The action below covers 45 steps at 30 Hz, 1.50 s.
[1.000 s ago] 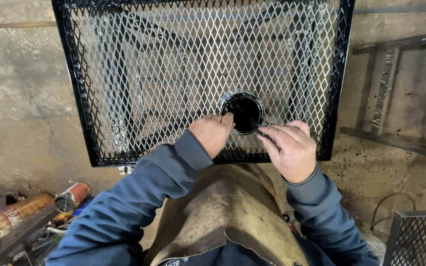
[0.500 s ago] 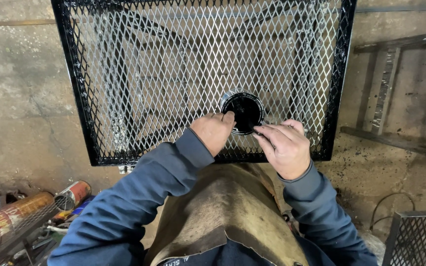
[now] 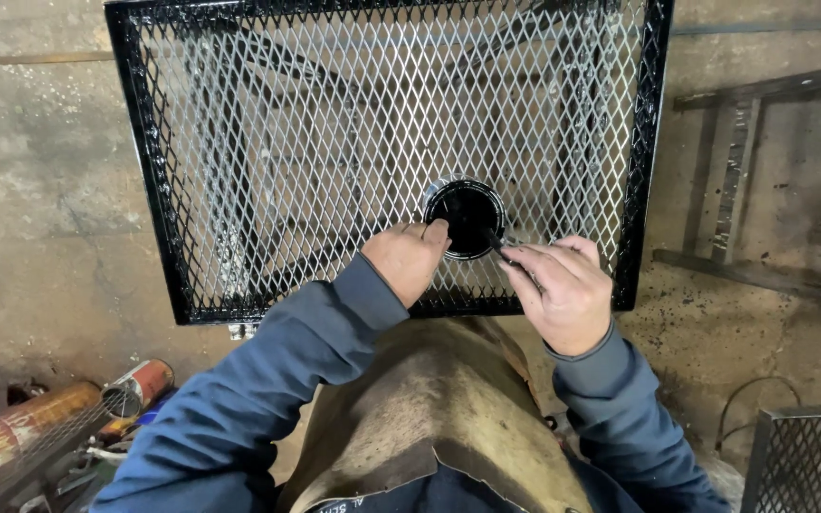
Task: Painting a metal grate using a small paint roller.
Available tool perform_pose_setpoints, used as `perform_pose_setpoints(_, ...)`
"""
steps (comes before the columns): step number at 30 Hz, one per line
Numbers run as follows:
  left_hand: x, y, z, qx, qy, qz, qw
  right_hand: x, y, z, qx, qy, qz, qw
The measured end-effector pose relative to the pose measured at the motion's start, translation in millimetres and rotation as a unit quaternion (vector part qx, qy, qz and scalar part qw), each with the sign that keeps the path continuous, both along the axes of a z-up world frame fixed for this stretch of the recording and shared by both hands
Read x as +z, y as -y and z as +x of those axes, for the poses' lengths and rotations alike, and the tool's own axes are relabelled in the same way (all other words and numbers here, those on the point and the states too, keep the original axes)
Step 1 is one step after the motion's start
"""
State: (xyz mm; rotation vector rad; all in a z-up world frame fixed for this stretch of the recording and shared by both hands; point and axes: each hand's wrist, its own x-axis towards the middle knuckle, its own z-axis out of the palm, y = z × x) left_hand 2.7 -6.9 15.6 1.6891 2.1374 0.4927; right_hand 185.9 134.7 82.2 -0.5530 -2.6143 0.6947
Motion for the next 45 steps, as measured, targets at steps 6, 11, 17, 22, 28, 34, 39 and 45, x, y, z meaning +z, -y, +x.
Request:
perform_pose_setpoints(6,1.3,14.8,1.7,0.008,0.0,0.029,1.0,14.7,2.4,10.4,-0.012,-0.014,0.038,0.999)
perform_pose_setpoints(11,15.8,30.9,5.5,0.039,0.05,0.056,0.996,12.4,-0.6,11.0,-0.027,-0.008,0.064,0.998)
perform_pose_setpoints(17,61.6,57.2,12.0,0.164,0.132,0.168,0.963,-20.7,-14.4,6.6,-0.071,-0.024,0.0,0.997)
perform_pose_setpoints(22,83.6,128.9,12.2,0.274,0.184,0.205,0.921,-82.5,-19.1,7.6,-0.083,-0.043,-0.132,0.987)
perform_pose_setpoints(28,28.6,213.5,3.3,0.462,0.197,0.202,0.841,-121.3,-10.2,13.8,-0.083,-0.047,-0.181,0.979)
perform_pose_setpoints(34,-46.1,246.3,-9.1,0.521,0.112,0.224,0.816,-148.3,8.0,9.5,-0.043,-0.052,-0.218,0.974)
perform_pose_setpoints(39,-100.4,221.1,-41.5,0.475,0.037,0.201,0.856,-180.7,20.1,-11.2,-0.068,0.003,-0.25,0.966)
perform_pose_setpoints(45,-103.6,205.5,-68.6,0.459,0.031,0.053,0.886,-182.1,21.9,-27.1,-0.091,-0.03,-0.288,0.953)
